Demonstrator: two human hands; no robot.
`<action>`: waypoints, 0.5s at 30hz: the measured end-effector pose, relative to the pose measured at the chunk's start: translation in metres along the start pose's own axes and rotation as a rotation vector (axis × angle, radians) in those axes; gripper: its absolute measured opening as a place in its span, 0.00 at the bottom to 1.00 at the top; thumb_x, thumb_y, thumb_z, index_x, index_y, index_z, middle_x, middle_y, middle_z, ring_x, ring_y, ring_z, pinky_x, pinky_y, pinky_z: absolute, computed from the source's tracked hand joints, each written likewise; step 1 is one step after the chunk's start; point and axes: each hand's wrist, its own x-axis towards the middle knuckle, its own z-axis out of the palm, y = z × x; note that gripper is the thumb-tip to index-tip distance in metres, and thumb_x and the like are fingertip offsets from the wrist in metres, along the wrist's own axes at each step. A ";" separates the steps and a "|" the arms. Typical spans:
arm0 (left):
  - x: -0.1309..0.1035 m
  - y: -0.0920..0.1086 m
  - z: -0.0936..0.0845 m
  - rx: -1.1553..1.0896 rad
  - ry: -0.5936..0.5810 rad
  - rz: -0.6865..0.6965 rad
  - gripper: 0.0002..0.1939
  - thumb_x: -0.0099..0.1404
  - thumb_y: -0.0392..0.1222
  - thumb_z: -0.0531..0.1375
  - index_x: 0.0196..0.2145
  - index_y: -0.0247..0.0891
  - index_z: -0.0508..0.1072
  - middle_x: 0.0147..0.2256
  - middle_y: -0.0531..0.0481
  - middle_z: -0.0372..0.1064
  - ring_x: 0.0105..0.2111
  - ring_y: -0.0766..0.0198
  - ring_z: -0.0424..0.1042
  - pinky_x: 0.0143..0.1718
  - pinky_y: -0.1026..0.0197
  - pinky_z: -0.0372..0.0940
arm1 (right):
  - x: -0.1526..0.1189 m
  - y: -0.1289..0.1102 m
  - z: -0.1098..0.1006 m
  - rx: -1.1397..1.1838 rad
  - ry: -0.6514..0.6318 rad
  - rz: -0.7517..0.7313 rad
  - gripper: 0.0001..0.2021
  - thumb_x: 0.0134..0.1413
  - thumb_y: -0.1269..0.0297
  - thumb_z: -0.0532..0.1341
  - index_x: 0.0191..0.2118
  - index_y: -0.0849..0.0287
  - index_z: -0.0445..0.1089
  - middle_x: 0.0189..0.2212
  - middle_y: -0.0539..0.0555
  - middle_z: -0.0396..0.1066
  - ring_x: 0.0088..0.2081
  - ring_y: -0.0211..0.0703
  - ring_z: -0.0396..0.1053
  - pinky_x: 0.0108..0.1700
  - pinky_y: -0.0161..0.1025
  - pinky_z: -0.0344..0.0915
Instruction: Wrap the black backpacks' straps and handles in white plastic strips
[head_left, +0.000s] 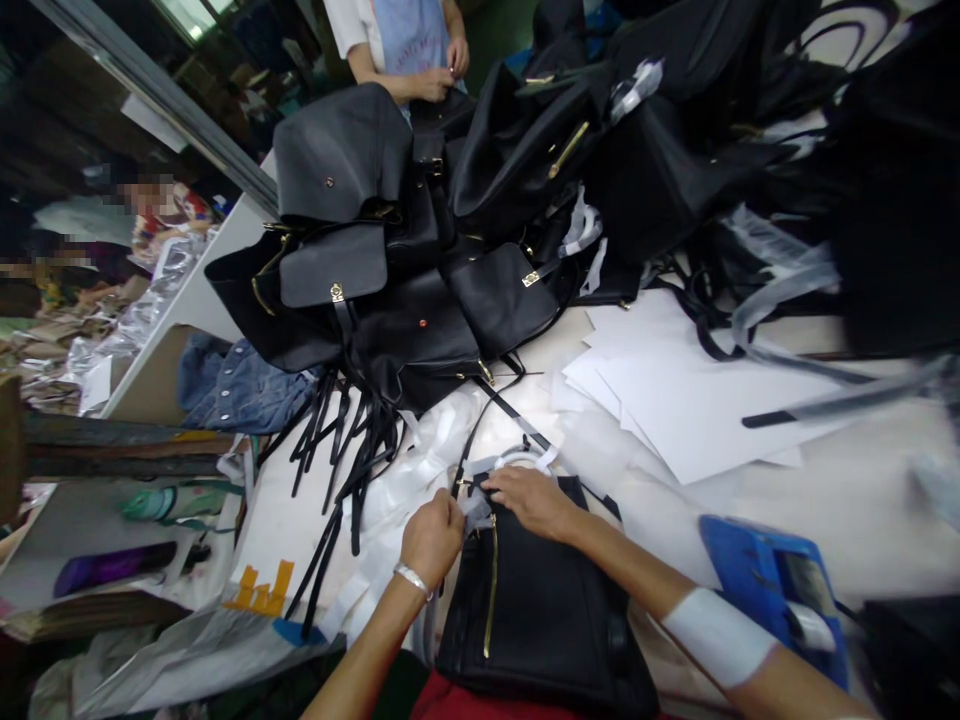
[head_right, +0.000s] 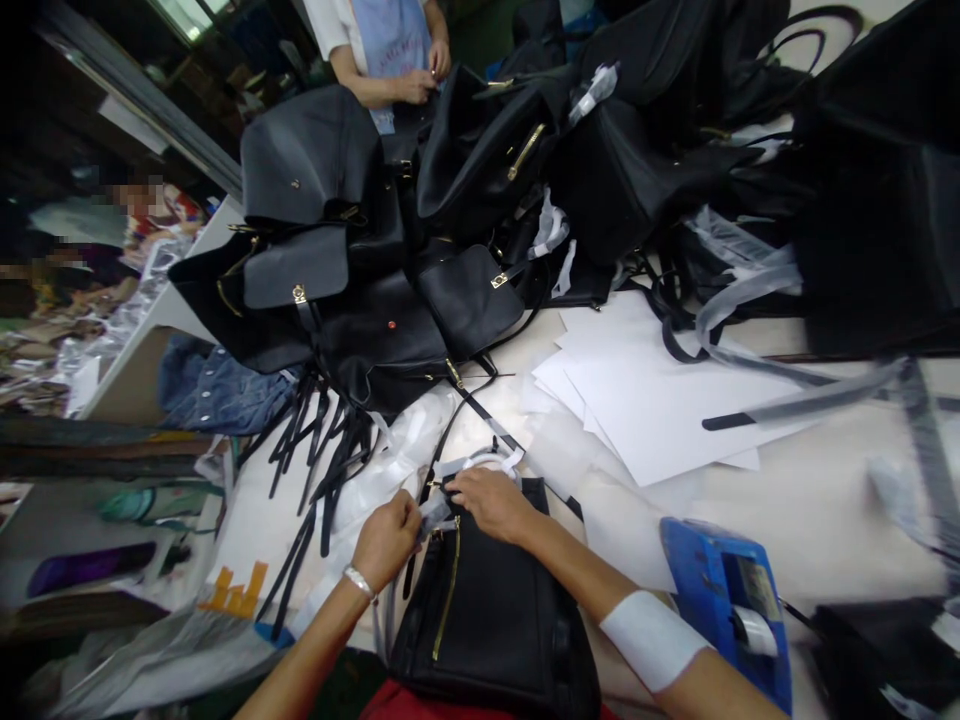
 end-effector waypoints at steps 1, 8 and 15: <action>0.001 0.000 0.001 0.001 0.008 0.003 0.09 0.66 0.41 0.46 0.32 0.39 0.64 0.27 0.47 0.71 0.29 0.61 0.70 0.28 0.63 0.53 | 0.000 0.000 0.000 -0.013 -0.007 -0.010 0.15 0.63 0.64 0.50 0.51 0.55 0.67 0.49 0.56 0.69 0.51 0.45 0.64 0.53 0.44 0.60; 0.006 0.005 0.009 -0.018 -0.021 -0.029 0.07 0.64 0.39 0.48 0.32 0.39 0.64 0.26 0.48 0.71 0.27 0.62 0.70 0.27 0.63 0.52 | -0.005 -0.019 -0.002 0.002 -0.095 0.028 0.22 0.61 0.66 0.51 0.61 0.56 0.54 0.51 0.59 0.67 0.52 0.47 0.64 0.55 0.48 0.58; 0.013 0.010 0.014 0.037 -0.040 -0.046 0.08 0.65 0.39 0.48 0.34 0.37 0.65 0.29 0.46 0.73 0.30 0.61 0.71 0.28 0.63 0.52 | -0.005 -0.015 -0.011 -0.052 -0.016 0.184 0.25 0.59 0.60 0.55 0.60 0.62 0.55 0.54 0.63 0.63 0.54 0.53 0.61 0.55 0.50 0.58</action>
